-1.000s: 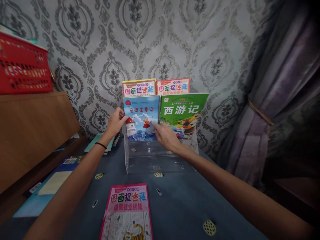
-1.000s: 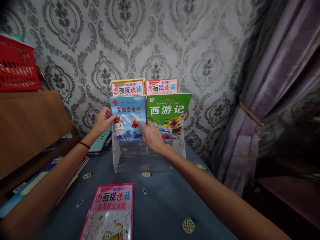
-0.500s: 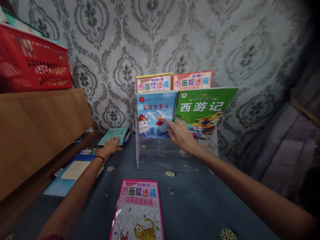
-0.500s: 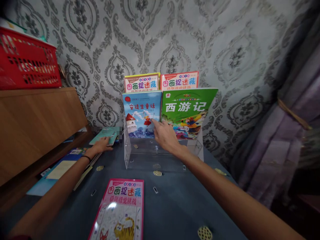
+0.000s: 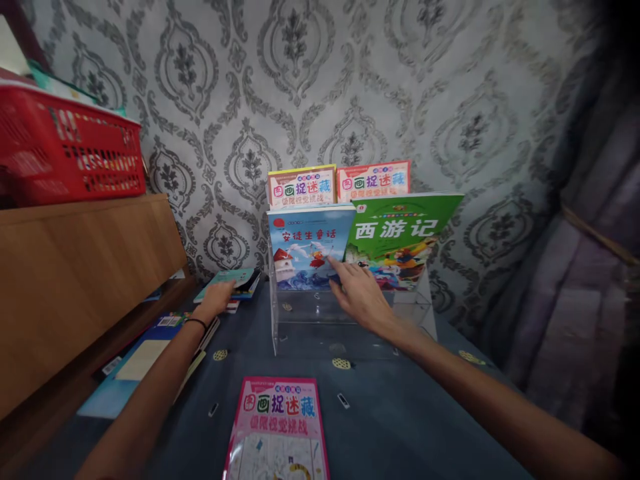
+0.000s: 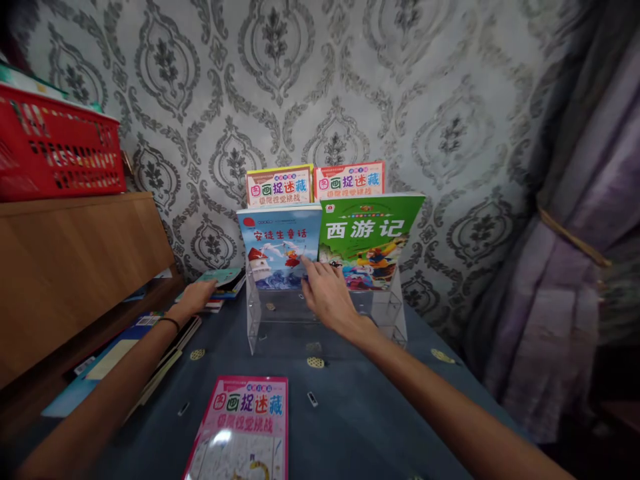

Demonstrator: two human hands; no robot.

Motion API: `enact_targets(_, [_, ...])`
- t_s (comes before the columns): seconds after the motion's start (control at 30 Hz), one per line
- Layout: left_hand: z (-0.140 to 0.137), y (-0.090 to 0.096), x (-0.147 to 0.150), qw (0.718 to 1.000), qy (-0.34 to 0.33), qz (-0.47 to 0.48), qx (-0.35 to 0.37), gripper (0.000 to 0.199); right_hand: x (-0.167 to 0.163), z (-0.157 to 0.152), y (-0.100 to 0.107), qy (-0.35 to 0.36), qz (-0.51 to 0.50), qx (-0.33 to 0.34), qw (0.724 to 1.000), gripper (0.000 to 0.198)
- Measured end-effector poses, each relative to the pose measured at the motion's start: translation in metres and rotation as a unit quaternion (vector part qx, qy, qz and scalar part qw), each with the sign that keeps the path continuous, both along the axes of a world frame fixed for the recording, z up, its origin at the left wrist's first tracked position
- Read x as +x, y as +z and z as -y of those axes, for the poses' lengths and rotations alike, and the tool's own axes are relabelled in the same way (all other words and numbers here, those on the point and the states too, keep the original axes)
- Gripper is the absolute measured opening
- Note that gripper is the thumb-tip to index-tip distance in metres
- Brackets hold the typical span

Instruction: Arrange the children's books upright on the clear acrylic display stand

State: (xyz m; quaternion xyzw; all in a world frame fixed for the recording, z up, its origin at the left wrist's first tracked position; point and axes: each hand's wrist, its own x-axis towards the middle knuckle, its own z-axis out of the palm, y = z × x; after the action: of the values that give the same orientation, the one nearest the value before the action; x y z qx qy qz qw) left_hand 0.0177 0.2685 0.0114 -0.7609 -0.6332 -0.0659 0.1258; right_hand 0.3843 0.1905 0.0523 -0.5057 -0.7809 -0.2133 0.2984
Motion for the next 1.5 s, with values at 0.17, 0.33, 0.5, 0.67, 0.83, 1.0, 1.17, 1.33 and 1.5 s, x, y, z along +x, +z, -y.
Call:
enact_targets(0.17, [-0.007, 0.050, -0.005, 0.999, 0.042, -0.017, 0.028, 0.038, 0.001, 0.005, -0.003, 0.013, -0.004, -0.007, 1.000, 0.049])
enact_targets(0.33, [0.007, 0.086, -0.013, 0.999, 0.002, -0.031, 0.012, 0.033, -0.001, 0.011, -0.007, 0.045, -0.029, -0.015, 0.998, 0.047])
enact_targets(0.5, [0.033, 0.099, -0.030, 0.996, -0.083, 0.013, 0.015, 0.027, -0.016, 0.021, -0.013, 0.129, -0.061, -0.040, 0.989, 0.039])
enact_targets(0.67, [0.066, 0.139, -0.044, 0.977, -0.136, 0.141, 0.085, 0.030, -0.045, 0.036, -0.023, 0.258, -0.107, -0.098, 0.955, 0.036])
enact_targets(0.83, [0.121, 0.189, -0.022, 0.944, -0.205, 0.249, 0.067, 0.033, -0.079, 0.055, -0.025, 0.329, -0.232, -0.166, 0.900, 0.056])
enact_targets(1.0, [0.156, 0.173, 0.021, 0.899, -0.230, 0.357, -0.109, 0.030, -0.104, 0.098, -0.026, 0.421, -0.402, -0.399, 0.709, 0.064])
enact_targets(1.17, [0.146, 0.101, 0.050, 0.854, -0.241, 0.394, -0.238, 0.033, -0.097, 0.152, -0.058, 0.344, -0.552, -0.540, 0.534, 0.058])
enact_targets(1.33, [0.130, 0.026, 0.061, 0.903, -0.246, 0.315, -0.157, 0.026, -0.082, 0.198, -0.102, 0.226, -0.633, -0.570, 0.472, 0.063])
enact_targets(1.5, [0.157, -0.030, 0.051, 0.924, -0.208, 0.299, -0.117, 0.025, -0.056, 0.208, -0.128, 0.184, -0.577, -0.602, 0.520, 0.050])
